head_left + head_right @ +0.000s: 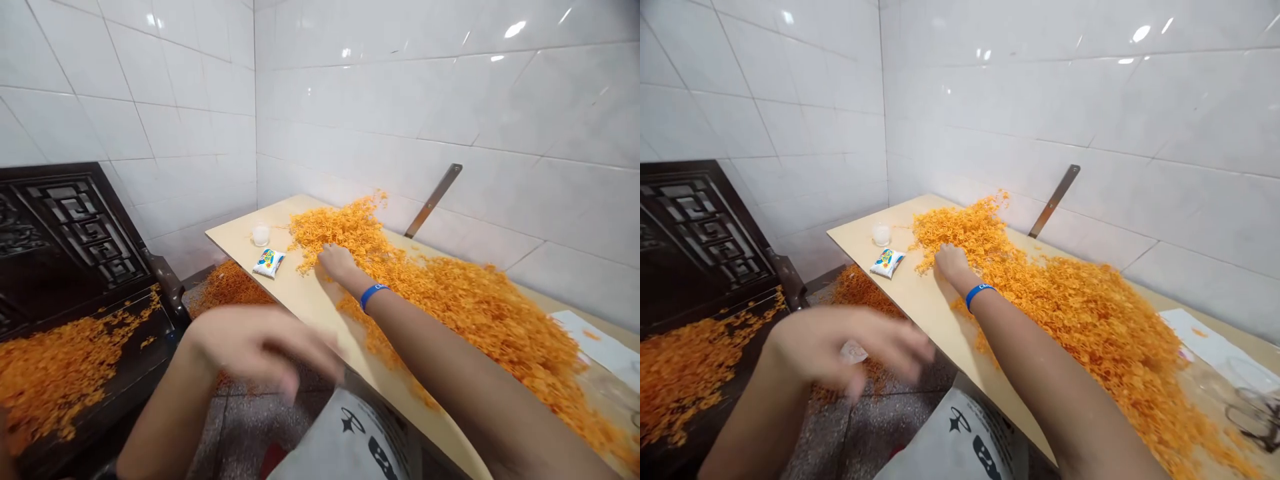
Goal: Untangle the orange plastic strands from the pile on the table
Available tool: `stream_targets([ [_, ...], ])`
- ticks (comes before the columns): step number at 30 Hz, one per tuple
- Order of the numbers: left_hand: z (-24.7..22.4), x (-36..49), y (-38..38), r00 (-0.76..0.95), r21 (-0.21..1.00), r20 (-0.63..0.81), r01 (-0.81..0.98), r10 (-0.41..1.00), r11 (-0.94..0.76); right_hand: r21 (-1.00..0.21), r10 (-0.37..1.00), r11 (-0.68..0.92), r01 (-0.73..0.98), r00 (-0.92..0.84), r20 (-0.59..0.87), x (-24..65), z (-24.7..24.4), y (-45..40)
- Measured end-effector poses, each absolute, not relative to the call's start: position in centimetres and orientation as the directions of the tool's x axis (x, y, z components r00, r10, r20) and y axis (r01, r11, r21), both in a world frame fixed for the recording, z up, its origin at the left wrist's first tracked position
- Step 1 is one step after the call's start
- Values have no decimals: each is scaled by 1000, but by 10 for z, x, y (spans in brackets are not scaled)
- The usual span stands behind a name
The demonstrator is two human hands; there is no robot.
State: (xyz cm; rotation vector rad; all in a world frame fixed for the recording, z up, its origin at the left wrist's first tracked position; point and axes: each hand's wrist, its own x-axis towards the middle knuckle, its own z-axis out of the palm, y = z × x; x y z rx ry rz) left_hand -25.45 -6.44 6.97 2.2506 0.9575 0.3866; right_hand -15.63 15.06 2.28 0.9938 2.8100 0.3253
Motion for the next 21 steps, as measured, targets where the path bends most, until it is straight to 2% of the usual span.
stream_targets([
  [2,71,-267,-9,338,666,302,594,891,-451,288,603,775,562,-794,-72,-161,24,159],
  [3,68,-272,23,174,635,407,652,897,-415,299,588,784,544,-805,-77,-161,27,163],
  [4,62,-276,55,73,599,454,713,888,-365,305,575,792,529,-815,-77,-160,31,169],
  [5,56,-280,86,44,563,454,760,890,-325,307,567,796,522,-821,-75,-158,37,175],
  [7,42,-286,139,79,479,342,843,936,-246,294,567,796,528,-822,-58,-151,51,192],
  [10,24,-289,190,68,460,248,870,966,-180,246,598,784,570,-800,-51,-137,62,212],
  [15,2,-295,217,58,379,116,920,992,-98,189,589,804,563,-797,-132,-127,43,206],
  [21,-24,-308,221,78,291,42,953,996,-87,269,608,783,561,-783,-134,-146,15,187],
])
